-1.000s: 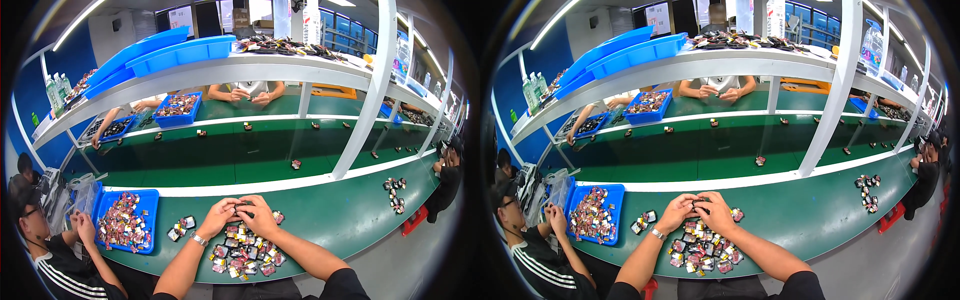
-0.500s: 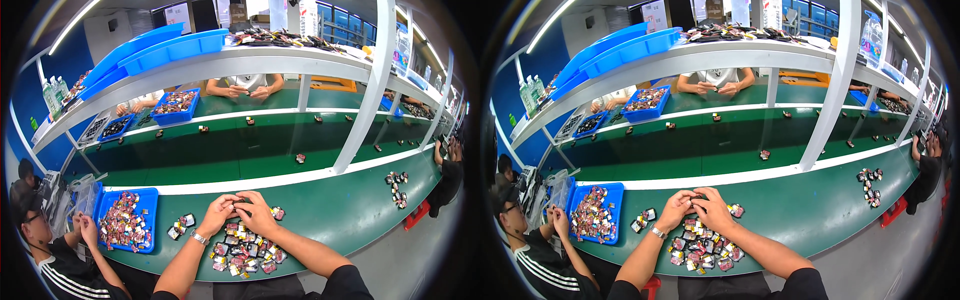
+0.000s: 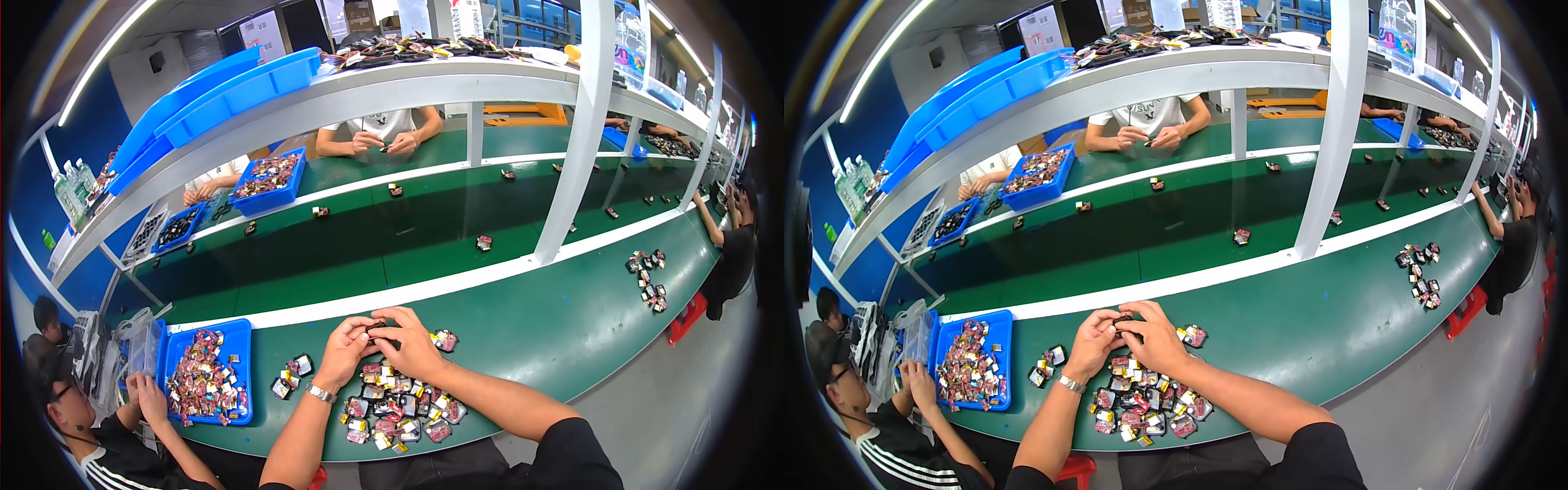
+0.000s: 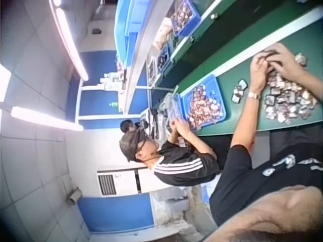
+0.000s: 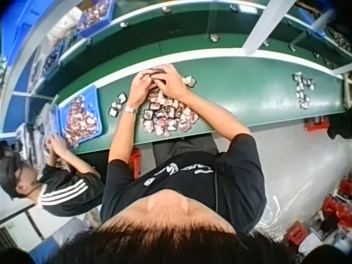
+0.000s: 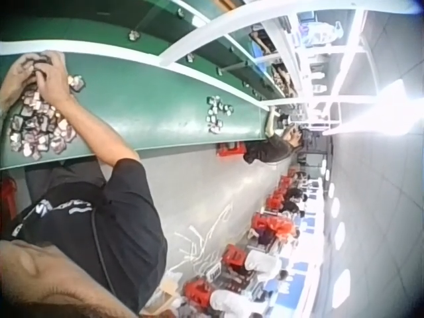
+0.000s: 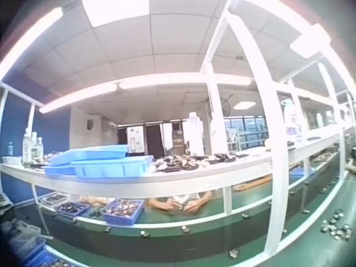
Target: Sorting or checking small colorful mechanical or electronic components at a factory workbench.
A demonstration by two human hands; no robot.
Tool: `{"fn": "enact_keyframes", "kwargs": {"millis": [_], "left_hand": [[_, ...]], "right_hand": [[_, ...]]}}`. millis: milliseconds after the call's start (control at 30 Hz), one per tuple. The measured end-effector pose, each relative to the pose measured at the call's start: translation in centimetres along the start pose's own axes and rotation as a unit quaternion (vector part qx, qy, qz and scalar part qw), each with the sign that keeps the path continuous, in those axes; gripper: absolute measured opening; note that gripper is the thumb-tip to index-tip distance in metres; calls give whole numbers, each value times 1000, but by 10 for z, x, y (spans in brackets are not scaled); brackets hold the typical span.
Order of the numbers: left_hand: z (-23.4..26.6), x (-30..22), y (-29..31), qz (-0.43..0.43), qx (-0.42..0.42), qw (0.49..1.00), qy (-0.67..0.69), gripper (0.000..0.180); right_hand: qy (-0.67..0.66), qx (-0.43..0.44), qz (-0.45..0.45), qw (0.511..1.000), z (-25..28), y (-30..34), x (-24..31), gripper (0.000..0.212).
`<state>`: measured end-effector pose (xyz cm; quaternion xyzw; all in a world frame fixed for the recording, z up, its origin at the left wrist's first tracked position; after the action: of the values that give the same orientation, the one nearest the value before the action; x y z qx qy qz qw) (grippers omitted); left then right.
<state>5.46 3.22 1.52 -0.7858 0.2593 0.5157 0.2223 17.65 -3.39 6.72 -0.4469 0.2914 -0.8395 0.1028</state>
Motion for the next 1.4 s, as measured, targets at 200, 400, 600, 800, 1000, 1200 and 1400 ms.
{"fn": "enact_keyframes", "kwargs": {"millis": [200,400,600,800,1000,1200,1400], "left_hand": [[-2,-1,0,-4,-23,999,-37,21],[4,2,1,-8,-13,1000,-5,25],[-1,-1,1,17,-22,1000,-2,25],[-1,-1,2,19,-17,1000,2,24],[-1,2,0,30,-11,999,-11,23],[-2,-1,1,-5,-36,998,-56,20],[-1,6,-4,-24,-77,992,-97,16]], "right_hand": [[-22,49,4,999,-4,-2,-4,23],[43,9,49,998,3,-6,12,20],[96,2,100,990,2,-5,14,22],[113,-24,106,988,1,-5,16,21],[125,-32,94,987,0,-5,16,19],[83,-28,63,994,1,-5,17,16],[21,-25,-5,999,2,-5,0,16]]}}
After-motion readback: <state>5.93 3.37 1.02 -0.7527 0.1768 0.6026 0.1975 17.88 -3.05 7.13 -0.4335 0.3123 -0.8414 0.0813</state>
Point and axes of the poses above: each hand's wrist, its own y-axis away from the middle knuckle, its own z-axis out of the back of the hand, x = y × z, the point moved 7 cm from there along -y, towards the middle knuckle, and after that the axes turned 3 degrees about -z, right-handed, at the moved point
